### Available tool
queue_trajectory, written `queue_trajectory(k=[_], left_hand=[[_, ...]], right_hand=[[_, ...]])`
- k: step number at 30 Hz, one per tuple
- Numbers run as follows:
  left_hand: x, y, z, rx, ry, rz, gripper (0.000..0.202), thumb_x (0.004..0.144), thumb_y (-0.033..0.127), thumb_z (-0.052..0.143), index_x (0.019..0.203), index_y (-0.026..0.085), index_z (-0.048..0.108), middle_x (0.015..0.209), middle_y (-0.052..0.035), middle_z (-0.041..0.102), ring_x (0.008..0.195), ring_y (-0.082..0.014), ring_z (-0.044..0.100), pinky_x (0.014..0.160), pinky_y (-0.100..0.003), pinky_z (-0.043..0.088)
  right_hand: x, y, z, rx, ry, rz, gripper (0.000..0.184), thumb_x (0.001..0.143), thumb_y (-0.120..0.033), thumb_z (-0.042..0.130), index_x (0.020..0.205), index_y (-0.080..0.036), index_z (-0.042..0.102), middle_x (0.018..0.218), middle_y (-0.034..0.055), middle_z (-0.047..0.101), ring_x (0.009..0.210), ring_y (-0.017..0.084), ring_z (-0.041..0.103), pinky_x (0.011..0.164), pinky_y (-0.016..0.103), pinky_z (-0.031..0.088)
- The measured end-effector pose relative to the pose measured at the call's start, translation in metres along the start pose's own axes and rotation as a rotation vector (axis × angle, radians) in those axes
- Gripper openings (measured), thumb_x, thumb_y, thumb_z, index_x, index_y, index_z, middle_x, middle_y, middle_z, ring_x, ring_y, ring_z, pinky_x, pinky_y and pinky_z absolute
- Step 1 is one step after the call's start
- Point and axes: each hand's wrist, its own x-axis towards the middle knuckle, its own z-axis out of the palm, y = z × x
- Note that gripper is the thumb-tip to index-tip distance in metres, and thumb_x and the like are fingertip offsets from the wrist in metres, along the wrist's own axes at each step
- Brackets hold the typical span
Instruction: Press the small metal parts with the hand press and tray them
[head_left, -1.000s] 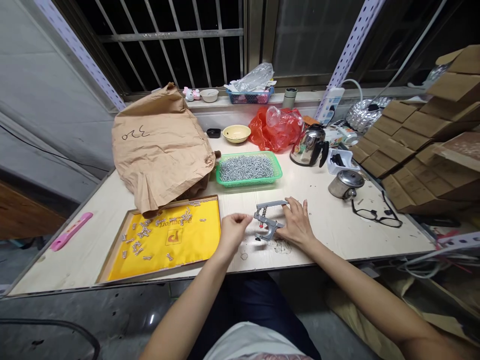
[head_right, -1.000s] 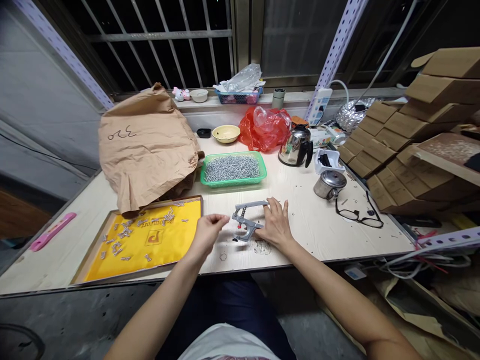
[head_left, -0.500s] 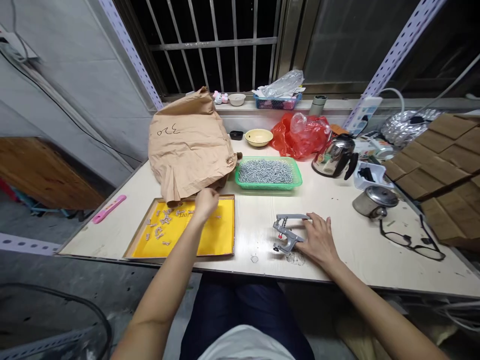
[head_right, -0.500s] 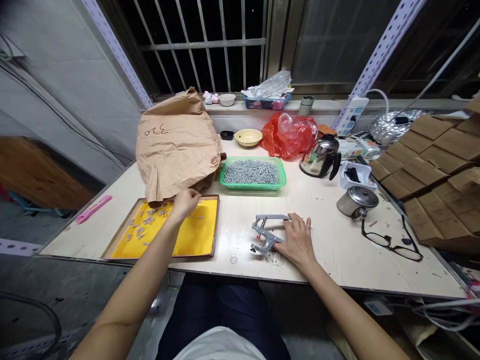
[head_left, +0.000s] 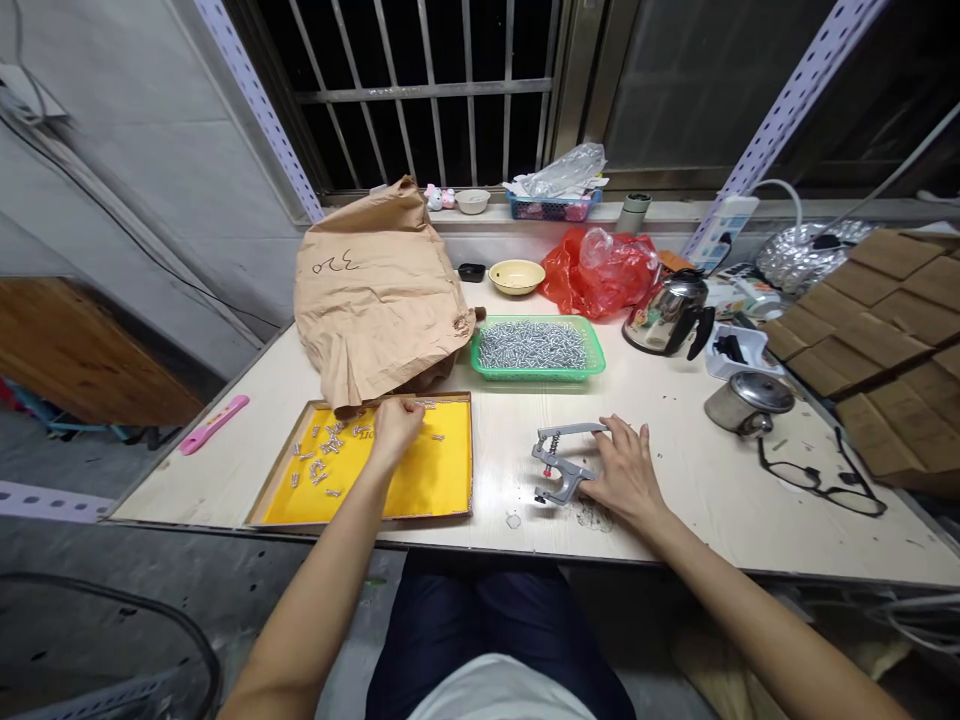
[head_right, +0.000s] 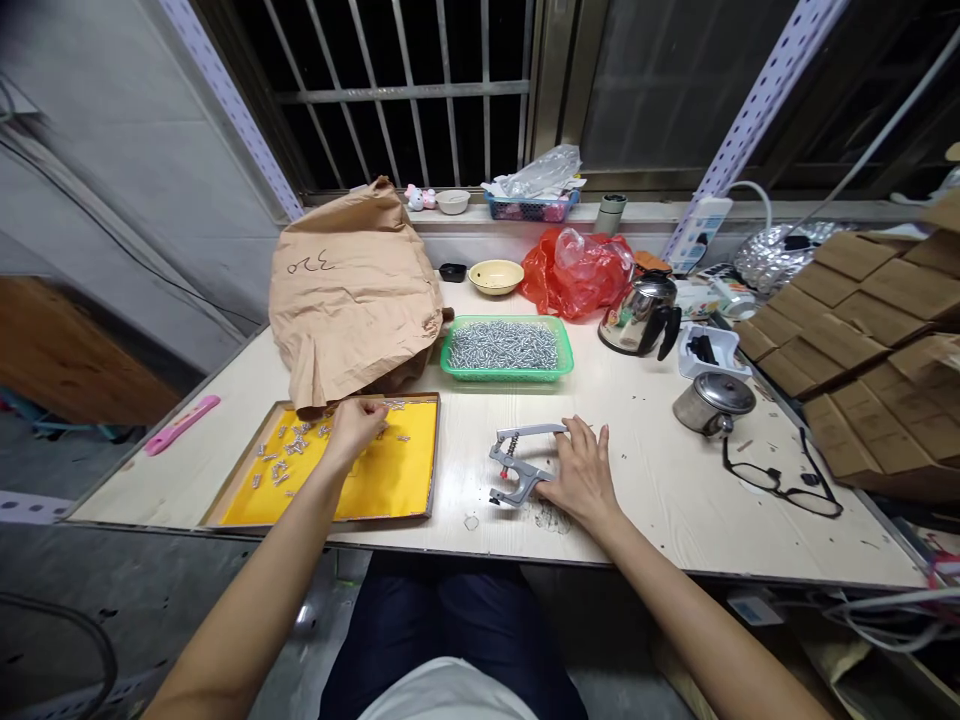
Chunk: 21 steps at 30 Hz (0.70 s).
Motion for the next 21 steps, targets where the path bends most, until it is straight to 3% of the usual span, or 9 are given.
queue_trajectory(k=[3, 6, 9, 12, 14, 17, 21], left_hand=[[-0.015, 0.010, 0.007, -0.185, 0.117, 0.041, 0.018, 0.071, 0.029, 0.051, 0.060, 0.016, 0.057, 0.058, -0.0039, 0.057, 0.059, -0.0180, 0.055, 0.056, -0.027, 0.038], [-0.019, 0.012, 0.008, -0.376, 0.162, -0.064, 0.016, 0.066, 0.027, 0.056, 0.074, 0.014, 0.060, 0.060, -0.0030, 0.057, 0.060, -0.0165, 0.055, 0.059, -0.027, 0.040], [-0.031, 0.020, 0.007, -0.743, -0.030, -0.170, 0.027, 0.061, 0.026, 0.063, 0.084, 0.011, 0.060, 0.060, 0.0001, 0.055, 0.053, -0.0113, 0.051, 0.057, -0.025, 0.041], [-0.061, 0.039, 0.014, -0.977, -0.356, -0.214, 0.028, 0.053, 0.026, 0.071, 0.074, 0.011, 0.062, 0.062, -0.0007, 0.057, 0.051, -0.0082, 0.050, 0.056, -0.024, 0.042], [-0.083, 0.053, 0.024, -1.035, -0.493, -0.253, 0.028, 0.049, 0.026, 0.075, 0.069, 0.011, 0.061, 0.060, -0.0008, 0.058, 0.051, -0.0080, 0.050, 0.053, -0.022, 0.040], [-0.105, 0.067, 0.043, -1.074, -0.532, -0.296, 0.029, 0.048, 0.025, 0.077, 0.068, 0.011, 0.061, 0.058, -0.0008, 0.058, 0.049, -0.0070, 0.050, 0.049, -0.019, 0.036], [-0.113, 0.069, 0.062, -1.158, -0.503, -0.303, 0.043, 0.048, 0.022, 0.078, 0.081, 0.014, 0.052, 0.057, 0.0006, 0.060, 0.052, -0.0102, 0.055, 0.055, -0.022, 0.040]], right_hand=[[0.008, -0.004, -0.005, -0.010, 0.018, -0.012, 0.068, 0.066, -0.064, 0.049, 0.107, -0.010, 0.052, 0.126, 0.0204, 0.044, 0.125, 0.034, 0.030, 0.104, 0.060, 0.011], [0.014, -0.006, -0.008, -0.012, 0.024, -0.023, 0.070, 0.067, -0.066, 0.046, 0.107, -0.009, 0.052, 0.126, 0.0207, 0.043, 0.125, 0.034, 0.030, 0.104, 0.060, 0.011], [0.018, -0.009, -0.009, -0.004, 0.024, -0.024, 0.071, 0.067, -0.068, 0.045, 0.107, -0.009, 0.051, 0.128, 0.0209, 0.041, 0.126, 0.034, 0.029, 0.104, 0.060, 0.010], [0.021, -0.014, -0.010, 0.001, 0.028, -0.015, 0.076, 0.065, -0.070, 0.044, 0.109, -0.008, 0.049, 0.131, 0.0222, 0.038, 0.128, 0.035, 0.025, 0.104, 0.061, 0.008], [0.023, -0.018, -0.011, -0.003, 0.031, -0.016, 0.078, 0.065, -0.071, 0.042, 0.110, -0.007, 0.048, 0.132, 0.0230, 0.036, 0.129, 0.035, 0.023, 0.104, 0.062, 0.006], [0.025, -0.023, -0.014, -0.024, 0.028, -0.034, 0.078, 0.067, -0.071, 0.039, 0.111, -0.007, 0.048, 0.135, 0.0233, 0.032, 0.130, 0.035, 0.019, 0.103, 0.062, 0.002], [0.025, -0.025, -0.020, -0.052, 0.017, -0.051, 0.077, 0.068, -0.070, 0.039, 0.110, -0.006, 0.048, 0.139, 0.0235, 0.027, 0.132, 0.034, 0.015, 0.103, 0.062, -0.002]])
